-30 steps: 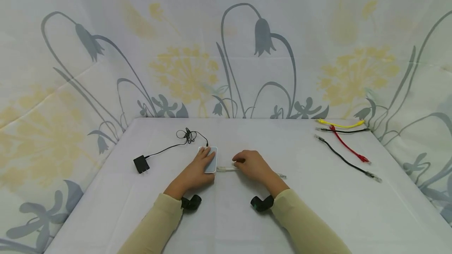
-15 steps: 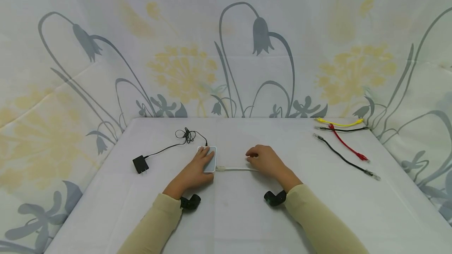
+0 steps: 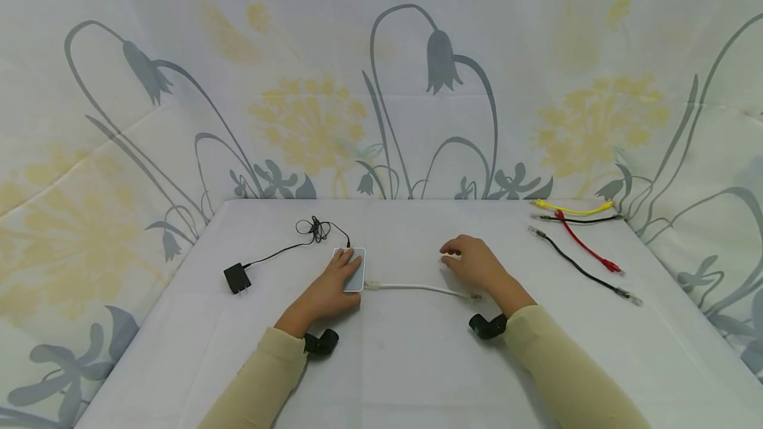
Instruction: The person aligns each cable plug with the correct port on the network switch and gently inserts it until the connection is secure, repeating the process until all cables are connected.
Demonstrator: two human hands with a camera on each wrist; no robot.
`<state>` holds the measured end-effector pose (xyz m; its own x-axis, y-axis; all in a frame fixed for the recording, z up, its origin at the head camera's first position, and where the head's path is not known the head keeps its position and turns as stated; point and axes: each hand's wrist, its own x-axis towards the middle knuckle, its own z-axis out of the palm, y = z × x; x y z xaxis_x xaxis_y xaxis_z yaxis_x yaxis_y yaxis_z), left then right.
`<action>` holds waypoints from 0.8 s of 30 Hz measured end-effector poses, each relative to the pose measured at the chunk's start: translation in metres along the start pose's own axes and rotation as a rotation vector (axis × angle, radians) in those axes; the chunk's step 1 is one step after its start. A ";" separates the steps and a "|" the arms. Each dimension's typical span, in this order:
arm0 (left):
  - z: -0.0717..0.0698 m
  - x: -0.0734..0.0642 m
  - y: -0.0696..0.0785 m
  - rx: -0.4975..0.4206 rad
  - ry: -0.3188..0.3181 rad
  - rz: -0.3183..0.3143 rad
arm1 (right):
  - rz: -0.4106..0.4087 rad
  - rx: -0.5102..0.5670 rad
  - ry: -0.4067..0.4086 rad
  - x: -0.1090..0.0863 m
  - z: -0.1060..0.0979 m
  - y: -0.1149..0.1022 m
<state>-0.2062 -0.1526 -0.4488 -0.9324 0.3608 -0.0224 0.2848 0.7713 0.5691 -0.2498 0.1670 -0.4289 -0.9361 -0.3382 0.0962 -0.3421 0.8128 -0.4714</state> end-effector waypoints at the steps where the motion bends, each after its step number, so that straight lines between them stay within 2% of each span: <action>1: 0.000 0.000 0.000 -0.001 0.002 0.002 | -0.005 -0.008 0.004 0.000 -0.002 0.003; 14: 0.000 -0.001 0.001 0.009 0.005 0.002 | 0.021 -0.046 0.037 -0.002 -0.025 0.030; 24: 0.000 -0.001 0.001 0.002 0.001 0.006 | 0.040 -0.059 0.073 -0.004 -0.035 0.052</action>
<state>-0.2050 -0.1526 -0.4479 -0.9309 0.3649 -0.0184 0.2908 0.7702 0.5676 -0.2666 0.2274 -0.4237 -0.9519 -0.2711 0.1428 -0.3063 0.8524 -0.4238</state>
